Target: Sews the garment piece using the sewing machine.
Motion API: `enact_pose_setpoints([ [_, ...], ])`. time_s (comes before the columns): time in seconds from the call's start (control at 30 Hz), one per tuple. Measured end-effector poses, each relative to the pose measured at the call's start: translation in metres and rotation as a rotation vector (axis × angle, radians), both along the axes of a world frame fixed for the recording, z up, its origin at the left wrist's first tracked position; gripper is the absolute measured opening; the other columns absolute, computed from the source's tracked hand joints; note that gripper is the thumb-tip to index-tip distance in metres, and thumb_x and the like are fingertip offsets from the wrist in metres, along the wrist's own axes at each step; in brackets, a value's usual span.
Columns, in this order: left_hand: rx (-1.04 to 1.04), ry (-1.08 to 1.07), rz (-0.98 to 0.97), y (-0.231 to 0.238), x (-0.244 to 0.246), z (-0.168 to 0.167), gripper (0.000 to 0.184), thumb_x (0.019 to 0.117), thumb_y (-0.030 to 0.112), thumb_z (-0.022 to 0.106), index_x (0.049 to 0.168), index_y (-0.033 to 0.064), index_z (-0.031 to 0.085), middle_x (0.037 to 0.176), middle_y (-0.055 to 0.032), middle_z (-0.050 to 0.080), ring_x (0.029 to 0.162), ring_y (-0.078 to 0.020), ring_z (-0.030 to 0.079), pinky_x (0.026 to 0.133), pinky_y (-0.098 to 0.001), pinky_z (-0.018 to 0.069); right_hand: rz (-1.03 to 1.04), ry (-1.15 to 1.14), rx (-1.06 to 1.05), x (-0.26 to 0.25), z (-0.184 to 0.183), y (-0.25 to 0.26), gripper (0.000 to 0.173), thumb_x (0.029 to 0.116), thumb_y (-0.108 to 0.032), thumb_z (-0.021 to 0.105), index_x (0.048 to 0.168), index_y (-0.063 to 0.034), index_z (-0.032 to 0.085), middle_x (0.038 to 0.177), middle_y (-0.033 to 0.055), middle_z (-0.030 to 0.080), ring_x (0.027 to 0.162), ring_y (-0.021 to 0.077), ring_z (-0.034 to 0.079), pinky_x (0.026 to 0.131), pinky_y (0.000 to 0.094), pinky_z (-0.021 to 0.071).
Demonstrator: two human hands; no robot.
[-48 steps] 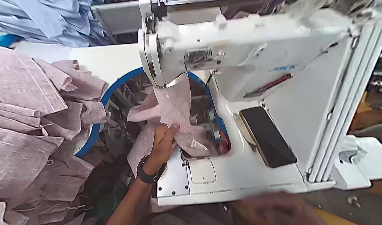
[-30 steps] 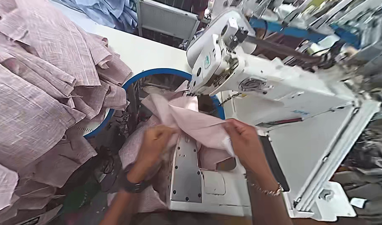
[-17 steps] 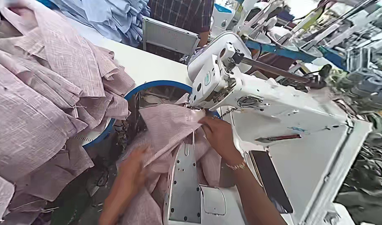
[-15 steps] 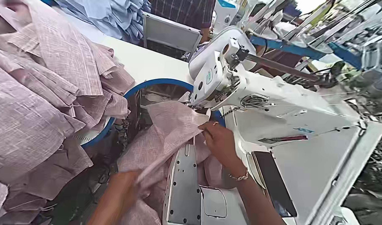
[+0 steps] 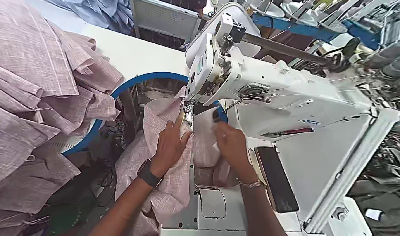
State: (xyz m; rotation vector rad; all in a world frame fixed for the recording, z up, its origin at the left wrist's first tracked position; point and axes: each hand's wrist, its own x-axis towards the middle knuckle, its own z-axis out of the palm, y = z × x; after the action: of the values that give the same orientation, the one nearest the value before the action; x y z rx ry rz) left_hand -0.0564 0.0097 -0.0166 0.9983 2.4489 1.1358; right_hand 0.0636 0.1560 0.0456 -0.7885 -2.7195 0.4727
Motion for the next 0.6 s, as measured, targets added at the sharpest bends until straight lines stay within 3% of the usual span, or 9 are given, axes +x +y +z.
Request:
enact_pose_setpoints([
  [0.07,0.122,0.166,-0.016,-0.004,0.001,-0.006,0.049,0.0960,0.036,0.067,0.128,-0.0014,0.065,0.108,-0.0246,0.066,0.084,-0.0376,0.069,0.075,-0.0518,0.0567,0.181,0.158,0.043,-0.009,-0.021,-0.017,0.026,0.0995,-0.016,0.056,0.098,0.0011,0.075,0.078,0.0168,0.072,0.074,0.0332,0.072,0.066,0.0513,0.0563],
  [0.1,0.141,0.236,-0.054,-0.009,0.000,-0.008,0.043,0.0963,0.036,0.066,0.121,0.0004,0.070,0.111,-0.0249,0.066,0.085,-0.0378,0.069,0.074,-0.0506,0.0578,0.238,0.223,0.060,-0.011,-0.030,-0.019,0.024,0.0974,-0.016,0.057,0.096,-0.0008,0.076,0.076,0.0141,0.072,0.069,0.0299,0.071,0.061,0.0467,0.0555],
  [0.13,0.136,0.283,-0.090,-0.012,0.001,-0.010,0.040,0.0987,0.034,0.061,0.122,0.0026,0.071,0.119,-0.0263,0.065,0.093,-0.0399,0.069,0.079,-0.0504,0.0581,0.279,0.264,0.066,-0.012,-0.035,-0.016,0.023,0.0961,-0.015,0.059,0.096,-0.0017,0.078,0.078,0.0136,0.073,0.069,0.0285,0.071,0.061,0.0440,0.0557],
  [0.2,0.109,0.301,-0.144,-0.016,0.006,-0.012,0.038,0.1039,0.025,0.050,0.131,0.0043,0.068,0.139,-0.0265,0.057,0.121,-0.0426,0.061,0.098,-0.0492,0.0528,0.333,0.297,0.042,-0.010,-0.040,-0.007,0.022,0.0951,-0.014,0.061,0.096,-0.0036,0.079,0.089,0.0137,0.077,0.077,0.0270,0.074,0.067,0.0415,0.0582],
  [0.27,0.139,0.269,-0.171,-0.015,0.006,-0.014,0.038,0.1033,0.012,0.047,0.136,0.0003,0.063,0.147,-0.0214,0.056,0.135,-0.0382,0.055,0.111,-0.0478,0.0458,0.362,0.312,-0.050,-0.010,-0.045,-0.004,0.023,0.0946,-0.015,0.059,0.093,-0.0039,0.079,0.097,0.0138,0.078,0.078,0.0236,0.073,0.070,0.0389,0.0565],
  [0.37,0.153,0.248,-0.219,-0.012,-0.006,-0.016,0.041,0.1048,0.017,0.043,0.138,-0.0016,0.059,0.147,-0.0176,0.057,0.142,-0.0335,0.050,0.117,-0.0526,0.0381,0.386,0.290,-0.241,-0.012,-0.047,-0.007,0.022,0.0918,-0.014,0.056,0.084,-0.0005,0.071,0.119,0.0155,0.074,0.082,0.0131,0.069,0.073,0.0295,0.0526],
  [0.43,0.151,0.309,-0.243,-0.009,-0.016,-0.017,0.038,0.1051,0.021,0.045,0.129,-0.0002,0.065,0.146,-0.0173,0.058,0.144,-0.0372,0.046,0.116,-0.0544,0.0377,0.416,0.294,-0.269,-0.014,-0.046,-0.010,0.019,0.0868,-0.011,0.057,0.076,0.0023,0.064,0.125,0.0209,0.070,0.082,0.0161,0.069,0.072,0.0316,0.0526],
  [0.5,0.162,0.345,-0.238,-0.010,-0.012,-0.016,0.033,0.1031,0.017,0.049,0.123,-0.0012,0.068,0.144,-0.0206,0.059,0.140,-0.0411,0.049,0.113,-0.0538,0.0421,0.427,0.243,-0.191,-0.011,-0.041,-0.016,0.017,0.0825,-0.011,0.057,0.070,-0.0002,0.057,0.132,0.0216,0.067,0.080,0.0194,0.070,0.066,0.0344,0.0519],
  [0.6,0.226,0.290,-0.213,-0.011,-0.005,-0.017,0.039,0.1021,0.016,0.047,0.131,-0.0032,0.065,0.145,-0.0216,0.058,0.137,-0.0363,0.054,0.113,-0.0438,0.0446,0.403,0.156,0.007,-0.012,-0.036,-0.022,0.016,0.0796,-0.014,0.059,0.069,-0.0021,0.058,0.134,0.0175,0.068,0.064,0.0197,0.068,0.051,0.0366,0.0493],
])
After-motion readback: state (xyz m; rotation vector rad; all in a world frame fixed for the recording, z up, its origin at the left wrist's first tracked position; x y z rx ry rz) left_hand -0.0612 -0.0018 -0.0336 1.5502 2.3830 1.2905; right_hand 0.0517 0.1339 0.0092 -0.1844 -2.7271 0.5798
